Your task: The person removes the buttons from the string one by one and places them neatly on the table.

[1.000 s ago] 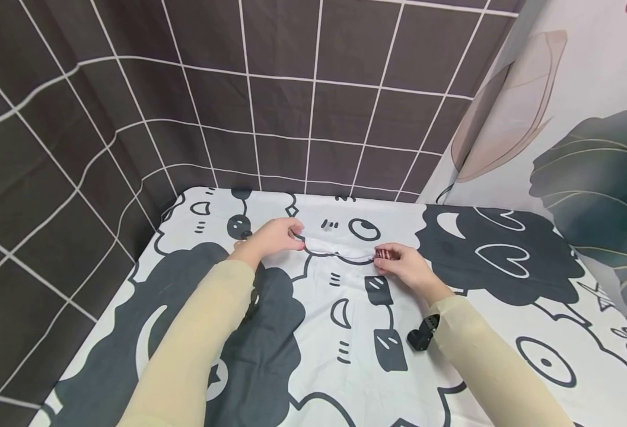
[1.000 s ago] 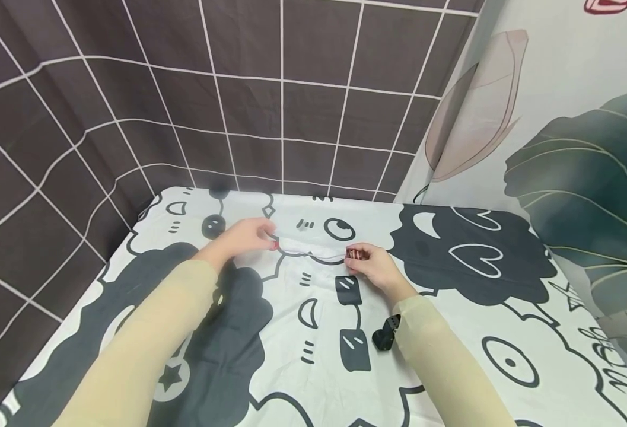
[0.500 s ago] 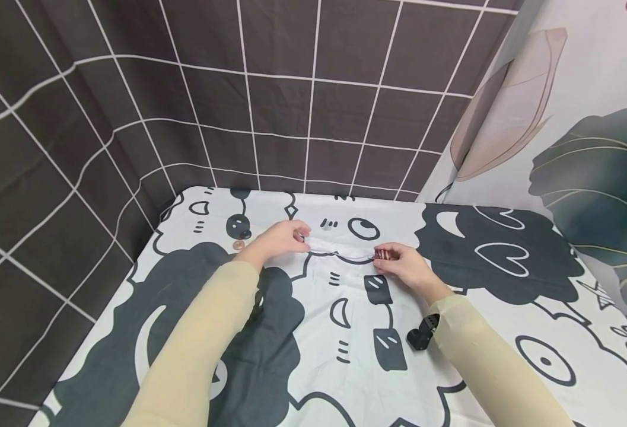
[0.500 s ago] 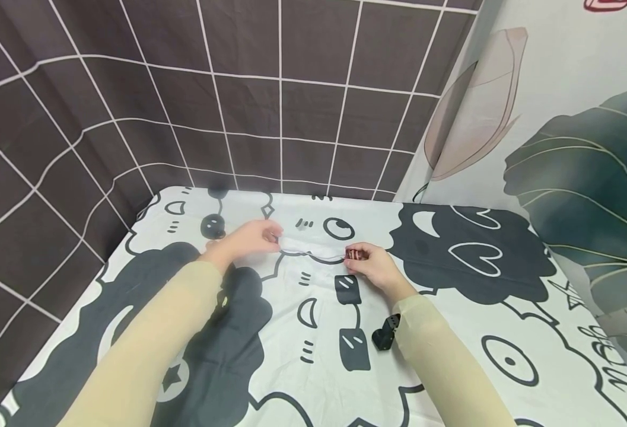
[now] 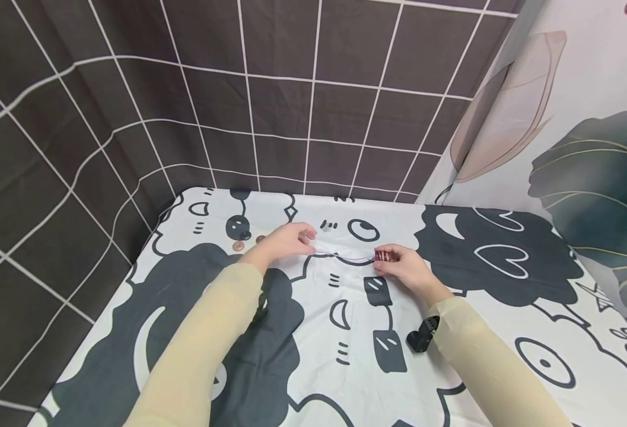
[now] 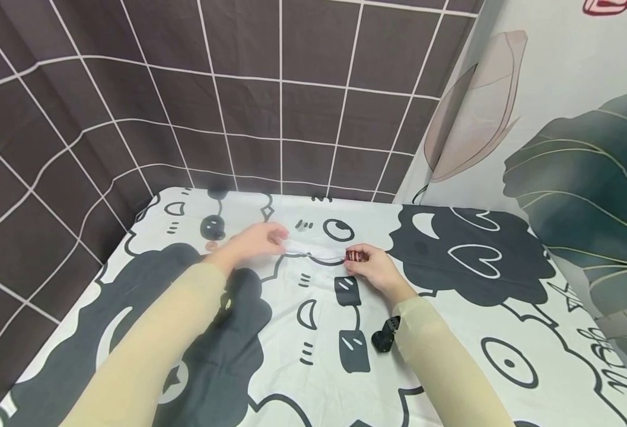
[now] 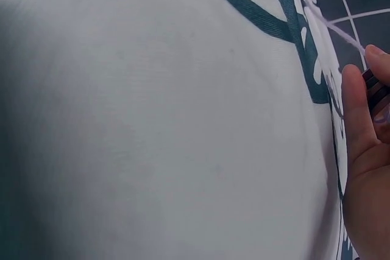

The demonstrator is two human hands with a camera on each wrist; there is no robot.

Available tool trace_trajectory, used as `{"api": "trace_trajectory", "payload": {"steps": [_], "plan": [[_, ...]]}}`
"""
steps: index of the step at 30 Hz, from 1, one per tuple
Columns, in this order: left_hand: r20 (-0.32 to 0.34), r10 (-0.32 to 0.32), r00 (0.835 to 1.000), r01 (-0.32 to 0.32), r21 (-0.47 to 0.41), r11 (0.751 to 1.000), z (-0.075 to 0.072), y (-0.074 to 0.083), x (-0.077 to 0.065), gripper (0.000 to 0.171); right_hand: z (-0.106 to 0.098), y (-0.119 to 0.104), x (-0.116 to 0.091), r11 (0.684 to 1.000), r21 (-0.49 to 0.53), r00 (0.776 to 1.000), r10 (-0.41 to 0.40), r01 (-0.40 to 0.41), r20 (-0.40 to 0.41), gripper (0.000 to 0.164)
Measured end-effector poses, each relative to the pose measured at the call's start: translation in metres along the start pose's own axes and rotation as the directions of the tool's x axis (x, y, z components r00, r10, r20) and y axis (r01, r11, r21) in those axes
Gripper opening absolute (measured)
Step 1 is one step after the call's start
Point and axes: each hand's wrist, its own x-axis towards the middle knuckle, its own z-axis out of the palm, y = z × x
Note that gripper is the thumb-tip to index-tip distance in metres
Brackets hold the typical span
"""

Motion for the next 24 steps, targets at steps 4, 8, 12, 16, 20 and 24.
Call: {"api": "trace_trajectory", "payload": {"steps": [4, 8, 12, 16, 20, 24], "plan": [[0.004, 0.004, 1.0, -0.004, -0.02, 1.0, 0.002, 0.003, 0.0, 0.048, 0.001, 0.009, 0.003, 1.0, -0.029, 1.0, 0.001, -0.001, -0.013, 0.045], [0.004, 0.008, 1.0, -0.008, -0.03, 1.0, 0.004, 0.006, 0.0, 0.048, 0.001, 0.01, 0.003, 1.0, -0.013, 1.0, -0.01, 0.01, -0.002, 0.045], [0.008, 0.002, 1.0, -0.002, -0.022, 1.0, 0.007, 0.007, 0.0, 0.048, 0.002, 0.01, 0.004, 0.999, -0.041, 1.0, -0.009, 0.008, -0.011, 0.043], [0.011, 0.002, 1.0, -0.002, -0.021, 1.0, 0.009, 0.009, 0.0, 0.049, 0.001, 0.01, 0.004, 0.997, -0.069, 0.999, -0.021, 0.02, -0.025, 0.042], [0.012, 0.006, 1.0, -0.006, -0.028, 1.0, 0.012, 0.011, 0.0, 0.049, -0.001, 0.011, 0.004, 0.998, -0.056, 0.999, -0.032, 0.031, -0.029, 0.043], [0.02, 0.019, 1.0, -0.018, -0.048, 0.999, 0.016, 0.013, 0.003, 0.05, -0.001, 0.009, 0.003, 0.997, -0.07, 0.999, -0.018, 0.017, -0.027, 0.042]]}}
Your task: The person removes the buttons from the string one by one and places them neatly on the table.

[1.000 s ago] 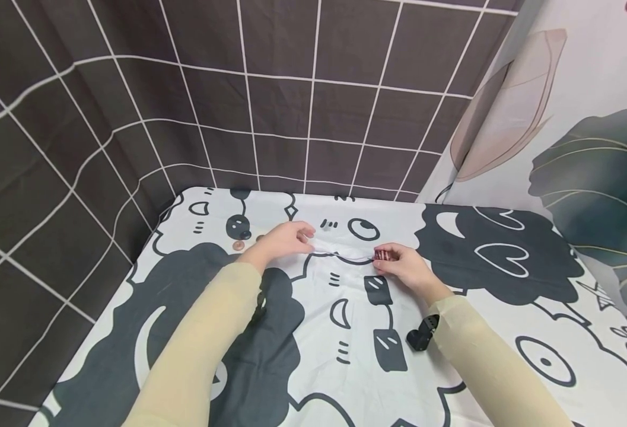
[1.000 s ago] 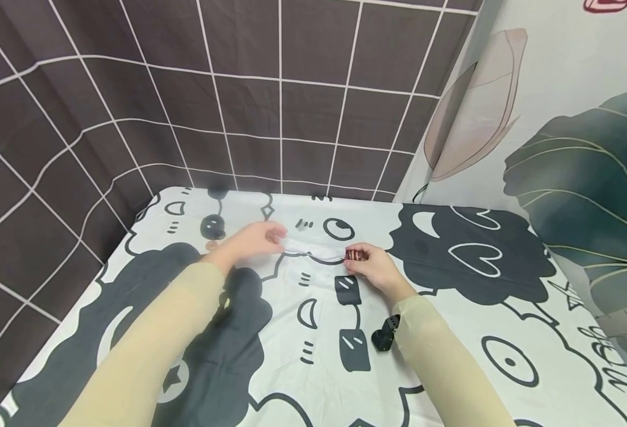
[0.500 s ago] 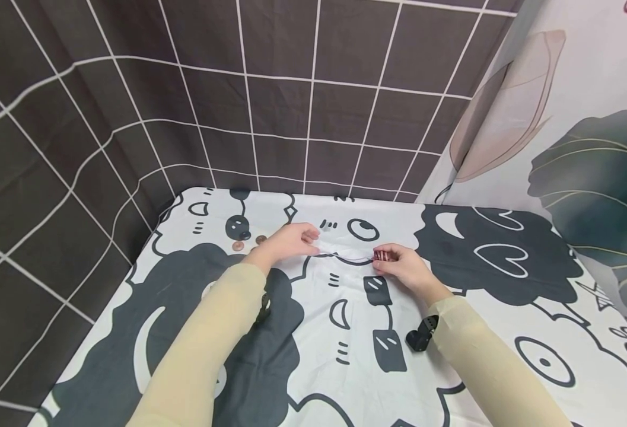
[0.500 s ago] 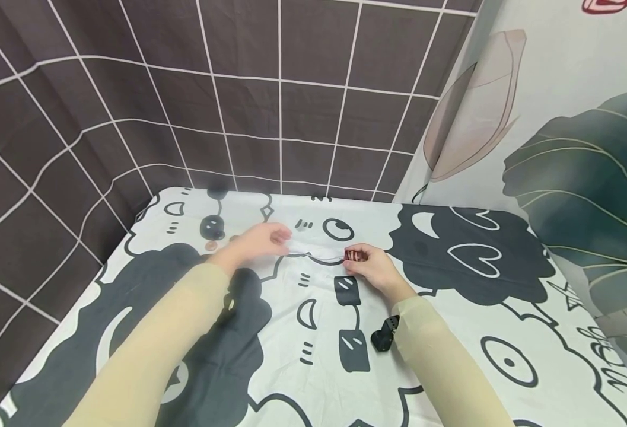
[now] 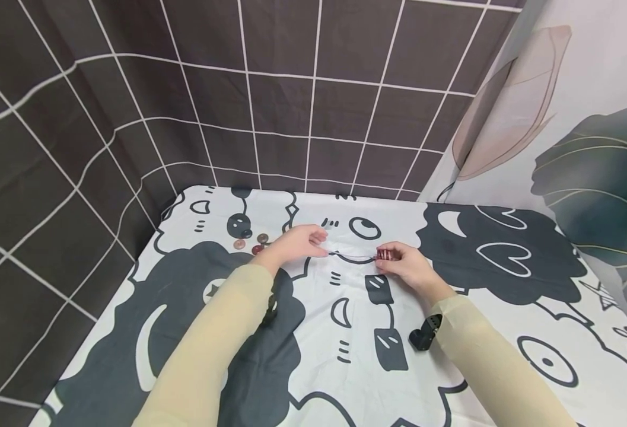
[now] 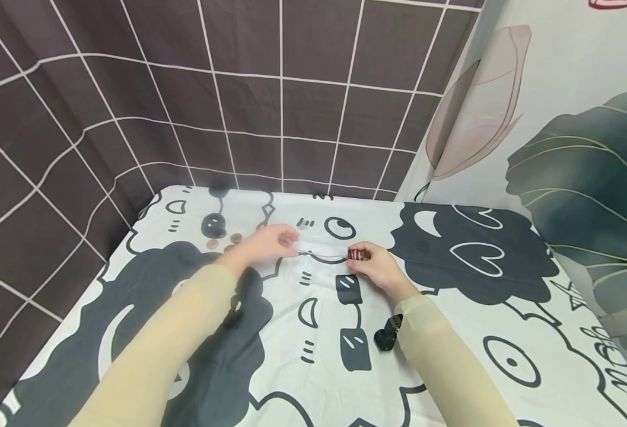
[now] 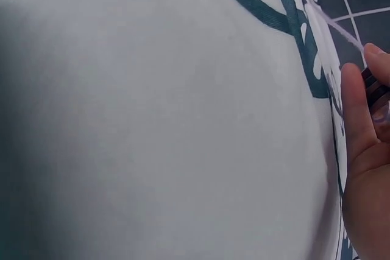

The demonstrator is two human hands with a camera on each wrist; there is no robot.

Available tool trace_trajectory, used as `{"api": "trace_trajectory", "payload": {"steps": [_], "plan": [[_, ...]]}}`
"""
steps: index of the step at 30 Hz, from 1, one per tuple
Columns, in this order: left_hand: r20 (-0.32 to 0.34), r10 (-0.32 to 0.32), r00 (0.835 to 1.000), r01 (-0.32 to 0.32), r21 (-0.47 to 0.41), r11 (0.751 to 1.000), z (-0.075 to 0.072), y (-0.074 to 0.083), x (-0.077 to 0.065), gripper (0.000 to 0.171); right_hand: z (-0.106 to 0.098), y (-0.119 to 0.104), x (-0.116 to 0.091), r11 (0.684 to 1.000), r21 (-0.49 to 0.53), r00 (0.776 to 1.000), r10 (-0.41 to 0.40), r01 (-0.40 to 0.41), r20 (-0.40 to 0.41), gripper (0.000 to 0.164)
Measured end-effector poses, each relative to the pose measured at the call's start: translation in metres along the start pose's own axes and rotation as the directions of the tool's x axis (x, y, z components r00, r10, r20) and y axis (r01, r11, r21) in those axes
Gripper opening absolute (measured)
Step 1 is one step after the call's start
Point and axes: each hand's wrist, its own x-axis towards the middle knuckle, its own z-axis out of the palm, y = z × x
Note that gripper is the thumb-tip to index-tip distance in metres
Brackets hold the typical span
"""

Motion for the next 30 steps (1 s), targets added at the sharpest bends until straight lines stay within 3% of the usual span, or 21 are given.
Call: {"api": "trace_trajectory", "payload": {"steps": [13, 25, 30], "plan": [[0.021, 0.013, 1.0, -0.013, -0.003, 1.0, 0.011, 0.006, 0.007, 0.048, 0.0, -0.001, 0.0, 1.0, 0.016, 1.0, -0.025, 0.025, 0.002, 0.04], [0.017, 0.059, 0.998, -0.058, -0.049, 0.997, 0.024, 0.013, 0.016, 0.048, -0.002, 0.002, -0.002, 0.999, 0.019, 1.0, -0.03, 0.03, -0.003, 0.04], [0.011, 0.05, 0.999, -0.049, -0.075, 0.996, 0.026, 0.014, 0.016, 0.048, 0.0, 0.0, -0.001, 0.998, 0.054, 0.999, -0.028, 0.027, 0.017, 0.041]]}}
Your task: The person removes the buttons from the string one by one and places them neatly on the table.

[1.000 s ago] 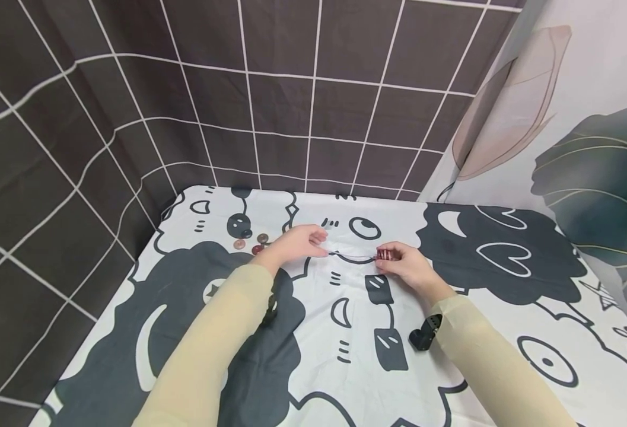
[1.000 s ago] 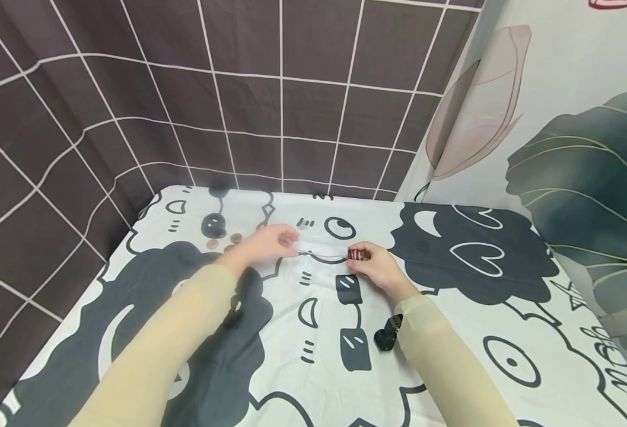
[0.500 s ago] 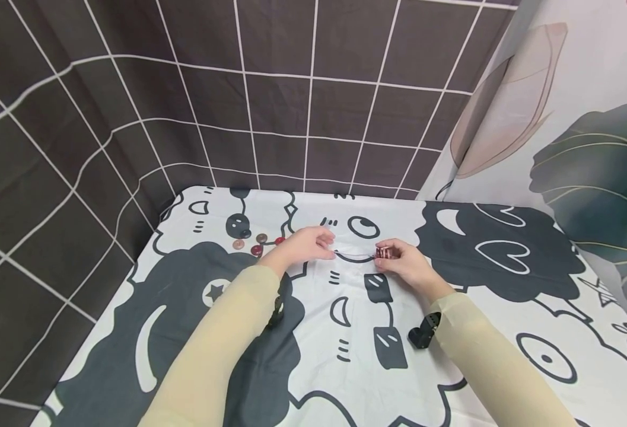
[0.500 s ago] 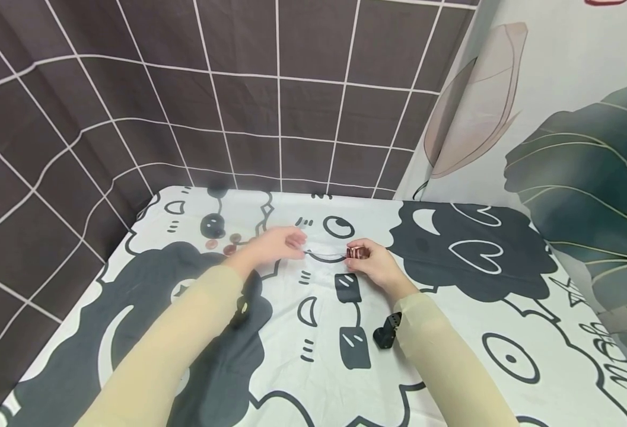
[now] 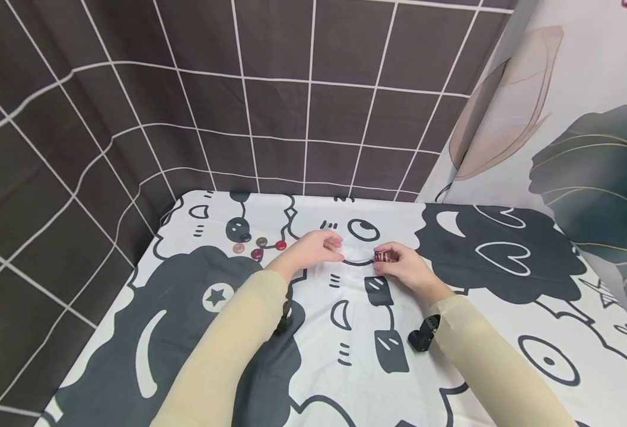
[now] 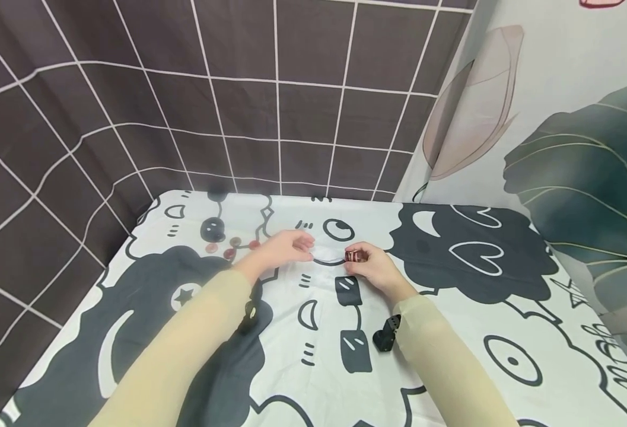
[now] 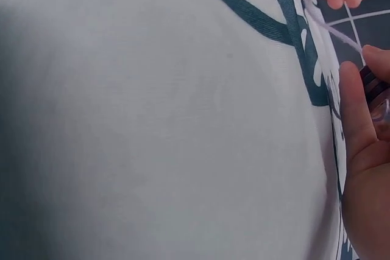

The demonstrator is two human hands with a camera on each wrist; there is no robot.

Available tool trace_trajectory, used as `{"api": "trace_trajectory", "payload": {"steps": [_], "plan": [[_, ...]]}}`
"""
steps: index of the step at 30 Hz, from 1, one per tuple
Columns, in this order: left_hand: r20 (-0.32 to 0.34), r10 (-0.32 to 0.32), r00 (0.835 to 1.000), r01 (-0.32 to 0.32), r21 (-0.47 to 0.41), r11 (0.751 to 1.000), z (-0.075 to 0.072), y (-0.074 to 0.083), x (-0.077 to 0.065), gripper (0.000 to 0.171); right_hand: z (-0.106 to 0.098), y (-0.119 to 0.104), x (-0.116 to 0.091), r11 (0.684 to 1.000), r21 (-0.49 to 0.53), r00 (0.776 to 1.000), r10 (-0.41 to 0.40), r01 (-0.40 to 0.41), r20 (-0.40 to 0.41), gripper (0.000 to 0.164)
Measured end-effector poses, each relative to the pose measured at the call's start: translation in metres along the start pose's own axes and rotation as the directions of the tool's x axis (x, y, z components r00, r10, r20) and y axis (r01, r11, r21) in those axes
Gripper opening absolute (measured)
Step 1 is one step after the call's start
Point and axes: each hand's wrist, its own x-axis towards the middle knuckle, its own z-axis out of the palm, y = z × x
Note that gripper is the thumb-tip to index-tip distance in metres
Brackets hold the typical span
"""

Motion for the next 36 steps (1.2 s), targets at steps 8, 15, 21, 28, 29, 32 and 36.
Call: {"api": "trace_trajectory", "payload": {"steps": [8, 15, 21, 28, 29, 32, 36], "plan": [[-0.004, 0.013, 1.0, -0.013, -0.008, 1.0, 0.005, 0.004, -0.001, 0.047, 0.002, -0.001, 0.001, 1.0, -0.007, 1.0, -0.002, 0.002, -0.01, 0.04], [0.003, 0.035, 0.999, -0.035, 0.002, 0.999, 0.012, 0.006, 0.003, 0.045, 0.0, 0.001, -0.002, 1.0, -0.011, 1.0, -0.006, 0.006, -0.019, 0.041], [0.006, 0.041, 0.999, -0.041, 0.03, 0.999, 0.015, 0.004, 0.006, 0.043, -0.001, 0.0, -0.003, 1.0, -0.019, 1.0, 0.0, 0.0, -0.014, 0.043], [-0.005, 0.042, 0.999, -0.042, 0.046, 0.998, 0.014, 0.004, 0.008, 0.043, 0.0, -0.001, 0.001, 0.999, -0.039, 1.0, 0.022, -0.022, -0.006, 0.041], [-0.005, 0.045, 0.999, -0.045, 0.047, 0.998, 0.014, 0.004, 0.008, 0.042, 0.0, -0.001, 0.001, 0.999, -0.036, 1.0, 0.023, -0.023, -0.005, 0.041], [-0.008, 0.054, 0.998, -0.054, 0.041, 0.998, 0.013, 0.003, 0.01, 0.042, 0.0, -0.002, 0.002, 0.999, -0.033, 1.0, 0.023, -0.023, -0.004, 0.042], [-0.009, 0.051, 0.999, -0.051, 0.021, 0.998, 0.013, 0.004, 0.011, 0.04, 0.0, -0.002, 0.003, 1.0, 0.007, 1.0, -0.005, 0.005, 0.008, 0.043]]}}
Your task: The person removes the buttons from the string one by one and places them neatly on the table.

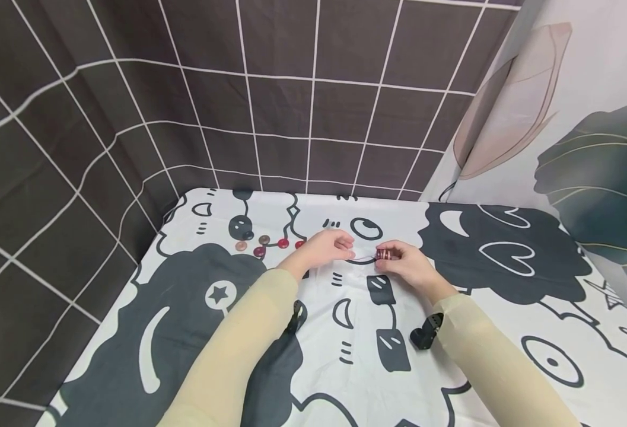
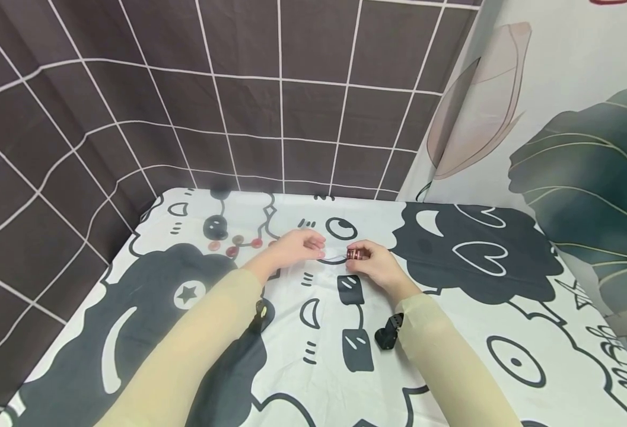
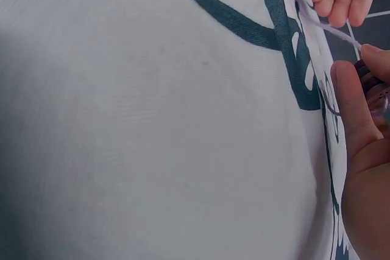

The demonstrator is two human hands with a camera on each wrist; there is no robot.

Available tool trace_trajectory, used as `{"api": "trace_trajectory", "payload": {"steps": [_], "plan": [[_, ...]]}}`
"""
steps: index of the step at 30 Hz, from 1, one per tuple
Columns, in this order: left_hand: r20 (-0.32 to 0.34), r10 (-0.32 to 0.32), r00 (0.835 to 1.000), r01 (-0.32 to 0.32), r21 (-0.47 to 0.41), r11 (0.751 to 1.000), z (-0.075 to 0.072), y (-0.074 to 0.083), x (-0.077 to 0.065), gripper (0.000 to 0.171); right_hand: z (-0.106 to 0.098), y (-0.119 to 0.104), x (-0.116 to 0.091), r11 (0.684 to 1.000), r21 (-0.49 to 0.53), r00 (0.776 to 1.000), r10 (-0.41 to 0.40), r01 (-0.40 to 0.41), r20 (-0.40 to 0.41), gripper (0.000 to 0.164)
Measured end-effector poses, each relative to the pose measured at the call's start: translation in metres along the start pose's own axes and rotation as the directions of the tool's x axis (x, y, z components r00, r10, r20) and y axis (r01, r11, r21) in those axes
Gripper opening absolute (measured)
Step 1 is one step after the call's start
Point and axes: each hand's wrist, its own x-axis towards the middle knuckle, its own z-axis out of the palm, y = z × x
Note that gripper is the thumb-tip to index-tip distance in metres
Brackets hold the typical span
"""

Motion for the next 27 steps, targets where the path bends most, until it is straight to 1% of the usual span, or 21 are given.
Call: {"api": "trace_trajectory", "payload": {"steps": [4, 10, 13, 16, 18, 22, 25, 27], "plan": [[0.001, -0.008, 1.0, 0.008, -0.029, 1.0, 0.001, 0.005, -0.001, 0.041, 0.0, -0.001, 0.0, 0.998, 0.062, 1.0, -0.026, 0.025, 0.016, 0.044], [0.006, 0.008, 1.0, -0.007, -0.034, 0.999, 0.005, 0.01, 0.0, 0.04, 0.0, -0.003, -0.001, 0.997, 0.068, 0.999, -0.03, 0.028, 0.018, 0.045], [-0.007, 0.01, 1.0, -0.01, -0.034, 0.999, 0.007, 0.009, 0.002, 0.038, 0.0, -0.003, -0.002, 0.998, 0.06, 0.999, -0.037, 0.037, 0.01, 0.047], [-0.023, 0.006, 1.0, -0.007, -0.037, 0.999, 0.008, 0.009, 0.005, 0.037, -0.001, -0.003, -0.002, 0.996, 0.076, 0.999, -0.043, 0.043, 0.004, 0.048], [-0.027, 0.008, 1.0, -0.009, -0.039, 0.999, 0.009, 0.009, 0.006, 0.036, -0.001, -0.004, -0.002, 0.994, 0.099, 0.999, -0.042, 0.042, 0.002, 0.045], [-0.019, 0.012, 1.0, -0.013, -0.034, 0.999, 0.011, 0.012, 0.007, 0.037, 0.001, -0.006, -0.002, 0.99, 0.126, 0.998, -0.065, 0.064, 0.01, 0.04], [-0.018, 0.013, 1.0, -0.013, -0.033, 0.999, 0.013, 0.014, 0.008, 0.037, 0.002, -0.006, -0.002, 0.992, 0.106, 0.997, -0.073, 0.072, 0.006, 0.038], [-0.019, 0.017, 1.0, -0.017, -0.029, 0.999, 0.015, 0.014, 0.009, 0.036, 0.002, -0.006, -0.002, 0.994, 0.095, 0.998, -0.062, 0.062, 0.001, 0.037]]}}
